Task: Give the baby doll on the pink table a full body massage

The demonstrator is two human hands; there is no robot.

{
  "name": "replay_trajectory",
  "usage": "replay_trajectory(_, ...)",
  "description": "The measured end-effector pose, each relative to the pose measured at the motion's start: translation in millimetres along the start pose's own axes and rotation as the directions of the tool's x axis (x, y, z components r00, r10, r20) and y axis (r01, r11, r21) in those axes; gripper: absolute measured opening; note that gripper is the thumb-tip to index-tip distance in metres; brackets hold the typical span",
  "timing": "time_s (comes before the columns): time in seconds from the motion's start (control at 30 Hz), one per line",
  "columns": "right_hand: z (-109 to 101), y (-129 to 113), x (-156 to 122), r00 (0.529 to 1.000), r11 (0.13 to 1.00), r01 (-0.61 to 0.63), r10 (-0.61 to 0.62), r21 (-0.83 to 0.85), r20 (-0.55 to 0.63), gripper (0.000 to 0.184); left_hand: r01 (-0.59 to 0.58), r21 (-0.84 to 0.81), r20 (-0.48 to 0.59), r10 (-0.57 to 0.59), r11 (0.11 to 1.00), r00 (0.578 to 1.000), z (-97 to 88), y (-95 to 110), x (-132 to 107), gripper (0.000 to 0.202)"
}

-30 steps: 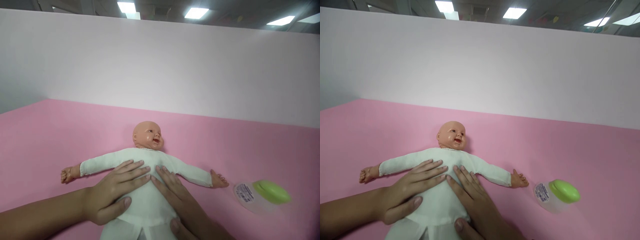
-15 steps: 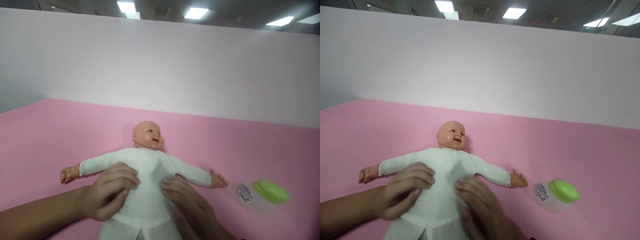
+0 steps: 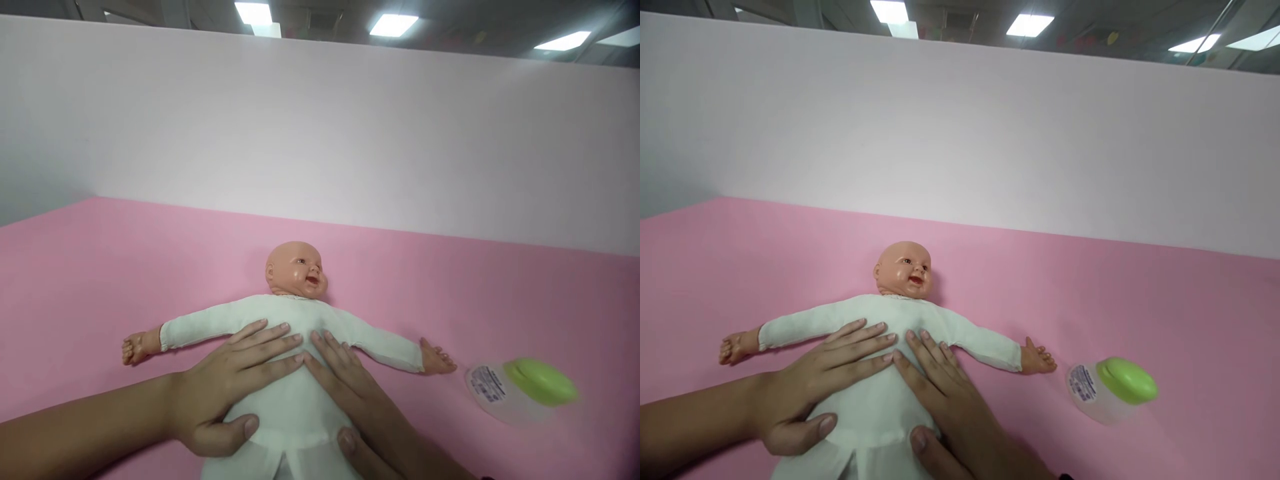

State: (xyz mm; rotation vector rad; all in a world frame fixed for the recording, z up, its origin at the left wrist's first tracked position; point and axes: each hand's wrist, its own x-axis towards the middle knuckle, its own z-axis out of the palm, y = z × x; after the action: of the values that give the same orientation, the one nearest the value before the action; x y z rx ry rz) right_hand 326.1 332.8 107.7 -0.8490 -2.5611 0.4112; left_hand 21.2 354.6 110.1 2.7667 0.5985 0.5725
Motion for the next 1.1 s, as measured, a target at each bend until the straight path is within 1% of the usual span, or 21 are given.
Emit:
replay_trajectory(0.07, -1.7, -5.1, 0.3, 0.999, 0.999, -0.052, 0.051, -0.006, -0.015, 0.064, 0.043, -0.021, -0.038, -0.044, 0.999, 0.998, 2.0, -0.7, -0.2, 0.071)
replay_trajectory(0.13, -1.1, -6.8, 0.2, 0.997, 0.998, -0.066, 0.065, -0.022, -0.037, 0.064, 0.090, -0.042, -0.087, -0.093, 0.995, 0.992, 4.0, -1.4, -1.0, 0.070)
replay_trajectory(0.2, 2.4, -4.5, 0.1, 0.995, 0.996, -0.074, 0.070, -0.053, -0.071, 0.065, 0.134, -0.046, -0.129, -0.139, 0.990, 0.982, 5.4, -1.0, -1.9, 0.067)
replay_trajectory(0.27, 7.8, 0.5, 0.0, 0.989, 0.992, -0.087, 0.075, -0.090, -0.130, 0.065, 0.178, -0.024, -0.160, -0.179, 0.984, 0.971, 5.5, 0.5, -2.5, 0.064)
replay_trajectory(0.4, 18.6, 10.8, -0.9, 0.965, 0.975, -0.157, 0.119, -0.154, -0.232, 0.066, 0.296, 0.040, -0.179, -0.284, 0.954, 0.942, 3.2, 3.3, -1.8, 0.062)
replay_trajectory(0.5, 24.0, 16.8, -1.9, 0.956, 0.958, -0.216, 0.169, -0.187, -0.241, 0.064, 0.372, 0.081, -0.180, -0.353, 0.925, 0.918, 3.5, 0.3, -2.8, 0.063)
replay_trajectory(0.6, 26.7, 24.4, -1.2, 0.937, 0.932, -0.301, 0.250, -0.201, -0.242, 0.061, 0.419, 0.119, -0.179, -0.396, 0.900, 0.901, 4.8, -8.4, -6.1, 0.064)
replay_trajectory(0.7, 26.6, 34.6, 1.1, 0.907, 0.889, -0.395, 0.337, -0.231, -0.252, 0.059, 0.437, 0.165, -0.162, -0.413, 0.884, 0.896, 2.5, -20.1, -9.3, 0.064)
replay_trajectory(0.8, 24.2, 45.0, 2.2, 0.891, 0.841, -0.441, 0.367, -0.313, -0.268, 0.058, 0.418, 0.238, -0.149, -0.393, 0.877, 0.907, -2.7, -32.3, -12.3, 0.062)
replay_trajectory(0.87, 22.3, 51.5, 1.8, 0.888, 0.801, -0.447, 0.344, -0.398, -0.304, 0.058, 0.419, 0.282, -0.156, -0.390, 0.863, 0.908, -5.9, -40.2, -14.6, 0.060)
replay_trajectory(1.0, 18.7, 63.8, -0.6, 0.889, 0.705, -0.444, 0.267, -0.553, -0.373, 0.060, 0.450, 0.356, -0.169, -0.417, 0.819, 0.893, -11.0, -52.7, -18.0, 0.057)
replay_trajectory(1.1, 14.5, 71.8, -2.0, 0.892, 0.665, -0.442, 0.253, -0.602, -0.375, 0.063, 0.421, 0.392, -0.146, -0.396, 0.818, 0.906, -16.4, -59.1, -19.2, 0.057)
